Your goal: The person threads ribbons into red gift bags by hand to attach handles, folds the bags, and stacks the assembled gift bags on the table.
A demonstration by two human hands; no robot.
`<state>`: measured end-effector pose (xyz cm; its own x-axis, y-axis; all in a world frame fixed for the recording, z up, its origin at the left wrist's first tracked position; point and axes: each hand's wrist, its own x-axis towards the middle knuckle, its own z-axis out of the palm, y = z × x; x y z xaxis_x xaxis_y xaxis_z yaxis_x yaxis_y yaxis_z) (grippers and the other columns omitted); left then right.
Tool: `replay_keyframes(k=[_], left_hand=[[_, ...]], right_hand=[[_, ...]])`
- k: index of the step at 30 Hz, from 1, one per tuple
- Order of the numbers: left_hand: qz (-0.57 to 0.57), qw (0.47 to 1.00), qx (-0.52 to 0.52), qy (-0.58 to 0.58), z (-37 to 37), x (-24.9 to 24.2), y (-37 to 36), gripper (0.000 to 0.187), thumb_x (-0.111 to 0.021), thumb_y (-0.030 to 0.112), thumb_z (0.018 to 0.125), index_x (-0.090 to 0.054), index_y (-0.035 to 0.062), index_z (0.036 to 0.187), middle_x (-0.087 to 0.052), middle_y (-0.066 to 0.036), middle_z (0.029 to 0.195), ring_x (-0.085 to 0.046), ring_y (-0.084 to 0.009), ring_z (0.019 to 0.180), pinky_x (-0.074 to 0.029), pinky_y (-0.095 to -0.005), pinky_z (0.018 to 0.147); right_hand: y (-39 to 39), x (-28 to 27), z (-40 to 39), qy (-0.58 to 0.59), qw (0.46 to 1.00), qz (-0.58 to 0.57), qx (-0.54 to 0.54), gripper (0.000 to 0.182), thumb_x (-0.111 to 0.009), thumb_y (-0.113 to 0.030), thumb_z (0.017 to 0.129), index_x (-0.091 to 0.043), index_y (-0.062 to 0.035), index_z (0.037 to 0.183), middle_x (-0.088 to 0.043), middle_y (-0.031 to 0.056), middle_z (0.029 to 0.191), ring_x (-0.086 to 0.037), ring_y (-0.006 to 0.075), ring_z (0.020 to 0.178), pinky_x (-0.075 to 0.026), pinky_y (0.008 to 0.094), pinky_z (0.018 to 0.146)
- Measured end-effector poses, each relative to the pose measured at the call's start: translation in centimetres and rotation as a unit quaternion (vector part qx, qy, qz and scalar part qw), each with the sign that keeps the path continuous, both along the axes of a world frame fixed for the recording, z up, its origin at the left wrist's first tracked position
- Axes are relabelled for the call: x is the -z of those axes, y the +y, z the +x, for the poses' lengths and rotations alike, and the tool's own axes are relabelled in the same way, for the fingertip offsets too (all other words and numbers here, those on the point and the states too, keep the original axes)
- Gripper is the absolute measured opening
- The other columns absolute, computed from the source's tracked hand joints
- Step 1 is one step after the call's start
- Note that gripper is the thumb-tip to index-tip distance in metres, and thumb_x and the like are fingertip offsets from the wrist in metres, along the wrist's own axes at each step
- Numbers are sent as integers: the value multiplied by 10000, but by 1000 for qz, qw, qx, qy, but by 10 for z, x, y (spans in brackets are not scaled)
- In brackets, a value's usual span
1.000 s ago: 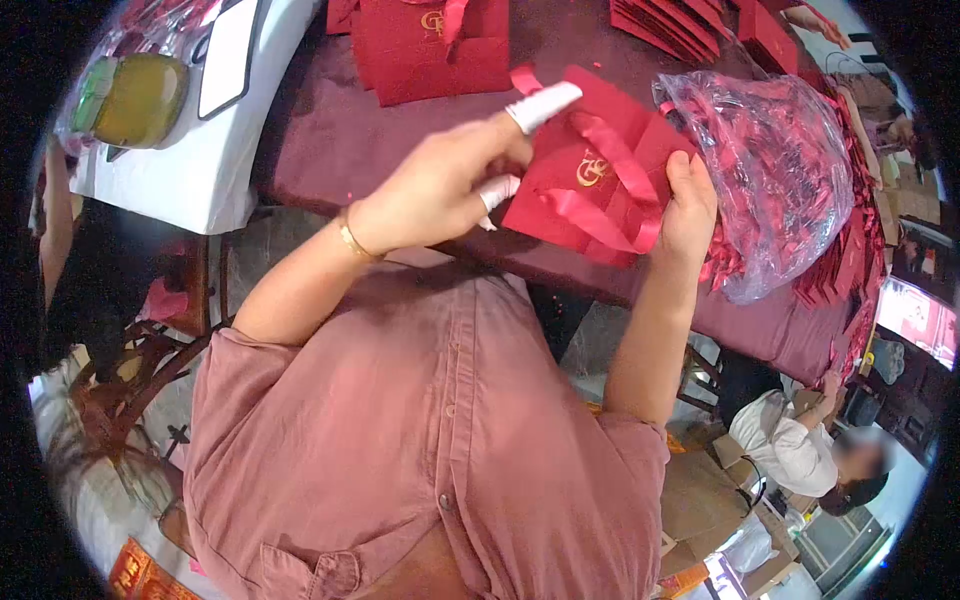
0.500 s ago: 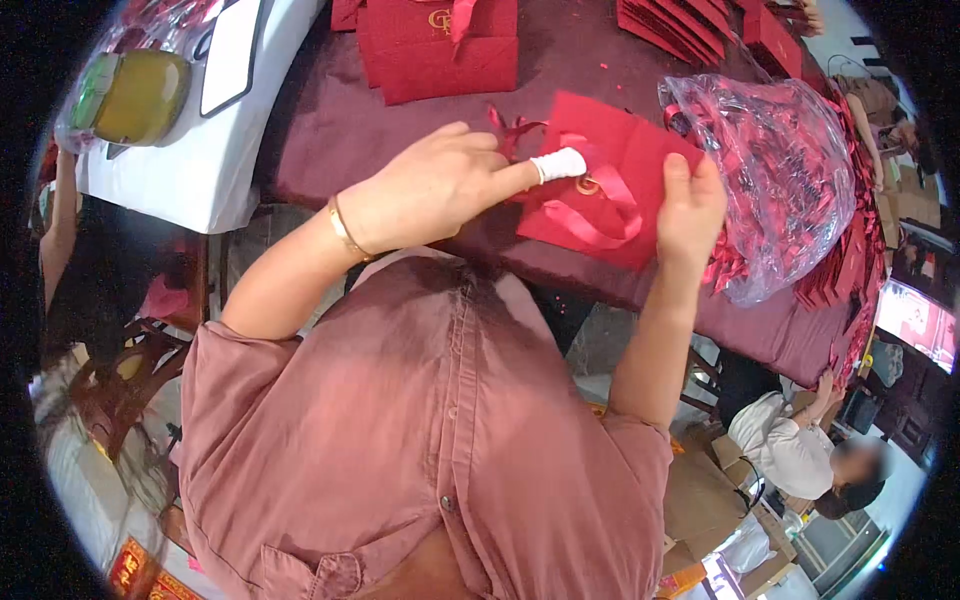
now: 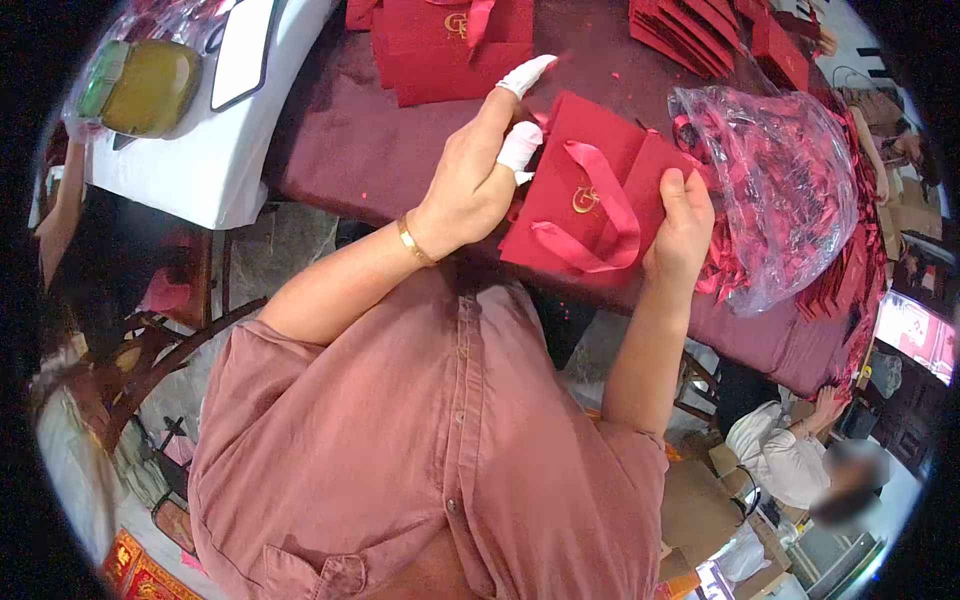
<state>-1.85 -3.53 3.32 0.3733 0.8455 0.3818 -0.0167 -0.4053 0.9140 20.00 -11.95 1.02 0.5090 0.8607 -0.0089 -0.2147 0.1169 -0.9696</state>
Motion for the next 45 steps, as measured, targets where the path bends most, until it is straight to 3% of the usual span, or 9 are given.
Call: replay_keyframes(k=[8, 10, 19, 23, 25, 27, 31, 37, 45], left_hand=[[-3, 1000, -19, -5, 3, 17, 5, 417, -476, 8, 927, -497, 101, 1333, -596, -53, 719, -565, -115, 552, -485, -268, 543], [-33, 999, -16, 14, -5, 5, 13, 450, -475, 4, 908, -482, 121, 1342, -637, -157, 759, -662, -249, 596, -526, -356, 564], [98, 986, -103, 83, -27, 29, 45, 405, -529, 180, 972, -471, 54, 1353, -615, -74, 961, -574, -115, 878, -468, -257, 783], [-427, 854, 213, -210, -21, 22, 16, 601, -484, 453, 977, -330, 142, 1468, -544, -112, 1285, -567, -213, 1104, -481, -396, 935], [-572, 737, 252, -256, -19, 13, 4, 617, -504, 488, 955, -370, 133, 1441, -542, -110, 1289, -559, -250, 1135, -459, -449, 980], [-525, 748, 299, -275, -25, 29, 1, 489, -613, 257, 928, -457, 35, 1334, -580, -108, 1244, -577, -220, 1133, -471, -377, 982], [-616, 714, 236, -232, -71, 28, -7, 440, -599, 57, 895, -471, -23, 1308, -599, -127, 1218, -611, -230, 1091, -497, -368, 958], [-569, 738, 146, -333, -154, 16, -3, 465, -600, 74, 888, -460, -28, 1319, -585, -153, 1243, -606, -268, 1115, -498, -416, 974], [-518, 726, 108, -439, -155, 5, 3, 414, -559, 117, 943, -452, 12, 1329, -571, -126, 1253, -590, -248, 1125, -494, -398, 976]], right_hand=[[-4, 0, -3, -15, 1000, -17, -12, 235, -532, -117, 969, -582, 18, 1155, -644, 68, 1076, -612, 151, 973, -476, 294, 885], [-8, -5, 2, -57, 997, -34, 27, 233, -530, -120, 970, -583, 17, 1151, -647, 70, 1071, -617, 154, 963, -480, 293, 881], [-14, -63, 4, -218, 934, 22, 280, 216, -616, -130, 932, -586, 44, 1057, -645, 101, 966, -623, 159, 877, -517, 311, 814], [-12, -87, -45, -610, 765, -3, 209, 167, -701, -41, 823, -679, 0, 984, -676, 73, 891, -636, 180, 825, -519, 302, 757], [-2, -87, -78, -687, 722, 31, -75, 281, -787, -187, 718, -689, -88, 961, -676, 87, 938, -643, 275, 844, -517, 368, 771], [3, -66, -97, -587, 766, 39, -259, 311, -814, -217, 695, -691, -70, 941, -678, 80, 918, -648, 226, 820, -517, 337, 739], [46, -51, -75, -304, 945, -66, -96, 156, -673, -115, 857, -665, 4, 959, -642, 30, 800, -561, 35, 761, -464, 219, 663], [152, 25, -54, -386, 901, -179, -83, 781, -770, -417, 756, -473, 67, 1292, -671, 151, 988, -654, 208, 890, -517, 329, 779], [172, 4, -78, -208, 943, -206, -157, 567, -768, -240, 789, -547, 44, 1227, -636, 38, 752, -560, 65, 574, -350, 234, 406]])
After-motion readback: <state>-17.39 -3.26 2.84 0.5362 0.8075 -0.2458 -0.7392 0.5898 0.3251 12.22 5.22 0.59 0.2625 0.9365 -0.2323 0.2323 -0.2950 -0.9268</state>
